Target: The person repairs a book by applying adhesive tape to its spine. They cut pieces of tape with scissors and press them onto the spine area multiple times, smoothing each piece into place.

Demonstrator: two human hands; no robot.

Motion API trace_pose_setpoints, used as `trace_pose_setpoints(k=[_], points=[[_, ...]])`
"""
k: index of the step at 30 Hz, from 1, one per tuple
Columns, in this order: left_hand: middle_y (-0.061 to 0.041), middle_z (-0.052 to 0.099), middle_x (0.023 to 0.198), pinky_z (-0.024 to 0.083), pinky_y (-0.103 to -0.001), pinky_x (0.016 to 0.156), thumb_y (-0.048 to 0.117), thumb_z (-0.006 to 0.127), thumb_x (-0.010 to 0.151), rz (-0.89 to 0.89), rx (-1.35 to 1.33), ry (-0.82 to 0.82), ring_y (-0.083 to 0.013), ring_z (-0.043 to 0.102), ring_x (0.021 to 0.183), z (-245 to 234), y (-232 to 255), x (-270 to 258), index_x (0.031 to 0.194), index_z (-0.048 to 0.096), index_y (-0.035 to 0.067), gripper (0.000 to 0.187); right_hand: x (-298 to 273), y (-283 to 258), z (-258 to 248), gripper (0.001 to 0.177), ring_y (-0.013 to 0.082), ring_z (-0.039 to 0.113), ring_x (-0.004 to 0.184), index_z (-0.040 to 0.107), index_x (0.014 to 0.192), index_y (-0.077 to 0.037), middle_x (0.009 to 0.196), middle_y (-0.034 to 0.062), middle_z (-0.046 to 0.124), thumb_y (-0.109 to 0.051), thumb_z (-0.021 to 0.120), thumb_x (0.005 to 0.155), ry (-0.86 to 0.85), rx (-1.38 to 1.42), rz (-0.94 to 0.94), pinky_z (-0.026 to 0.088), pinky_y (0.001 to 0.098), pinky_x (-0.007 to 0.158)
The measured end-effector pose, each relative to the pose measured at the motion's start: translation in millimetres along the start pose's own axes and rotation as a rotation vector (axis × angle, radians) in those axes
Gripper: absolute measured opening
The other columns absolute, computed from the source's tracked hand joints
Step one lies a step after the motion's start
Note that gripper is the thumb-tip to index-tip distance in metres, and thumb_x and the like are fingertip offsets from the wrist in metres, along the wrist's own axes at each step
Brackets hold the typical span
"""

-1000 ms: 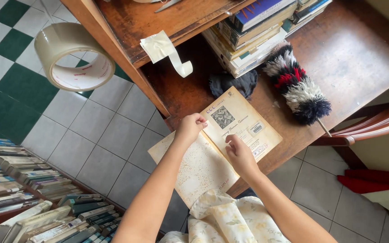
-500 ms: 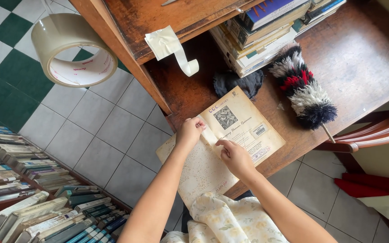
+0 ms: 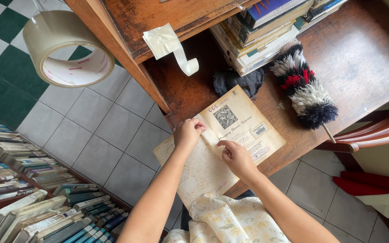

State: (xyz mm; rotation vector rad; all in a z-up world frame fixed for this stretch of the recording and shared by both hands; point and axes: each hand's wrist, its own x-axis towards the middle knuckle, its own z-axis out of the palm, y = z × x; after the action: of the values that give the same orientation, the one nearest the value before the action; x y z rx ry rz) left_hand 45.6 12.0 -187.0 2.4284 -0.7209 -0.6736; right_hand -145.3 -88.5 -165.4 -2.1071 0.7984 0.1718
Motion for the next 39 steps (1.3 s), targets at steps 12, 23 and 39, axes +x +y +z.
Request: trace_pose_setpoints(k=[12, 23, 39], points=[[0.009, 0.072, 0.086, 0.049, -0.042, 0.092, 0.038, 0.075, 0.085, -0.010, 0.082, 0.071, -0.0238, 0.069, 0.097, 17, -5, -3, 0.092, 0.077, 0.036, 0.007, 0, 8, 4, 0.034, 0.0269, 0.067, 0.076, 0.067, 0.125, -0.022, 0.083, 0.0096, 0.064, -0.013, 0.058, 0.094, -0.003, -0.017, -0.026, 0.059, 0.0426, 0.072], [0.011, 0.072, 0.086, 0.048, -0.044, 0.093, 0.039, 0.077, 0.084, -0.013, 0.073, 0.121, -0.0226, 0.068, 0.097, 26, -8, -4, 0.091, 0.075, 0.036, 0.007, 1, 5, 3, 0.036, 0.0232, 0.068, 0.076, 0.067, 0.127, -0.020, 0.083, 0.0084, 0.065, -0.011, 0.059, 0.093, -0.008, -0.024, -0.020, 0.059, 0.0368, 0.070], [0.011, 0.069, 0.088, 0.045, -0.051, 0.096, 0.035, 0.082, 0.081, 0.036, 0.116, 0.168, -0.0231, 0.062, 0.103, 32, -5, -6, 0.097, 0.068, 0.030, 0.022, 3, 11, 8, 0.030, 0.0259, 0.070, 0.081, 0.070, 0.122, -0.017, 0.087, 0.0098, 0.067, -0.013, 0.060, 0.094, -0.007, -0.160, -0.106, 0.061, 0.0385, 0.071]])
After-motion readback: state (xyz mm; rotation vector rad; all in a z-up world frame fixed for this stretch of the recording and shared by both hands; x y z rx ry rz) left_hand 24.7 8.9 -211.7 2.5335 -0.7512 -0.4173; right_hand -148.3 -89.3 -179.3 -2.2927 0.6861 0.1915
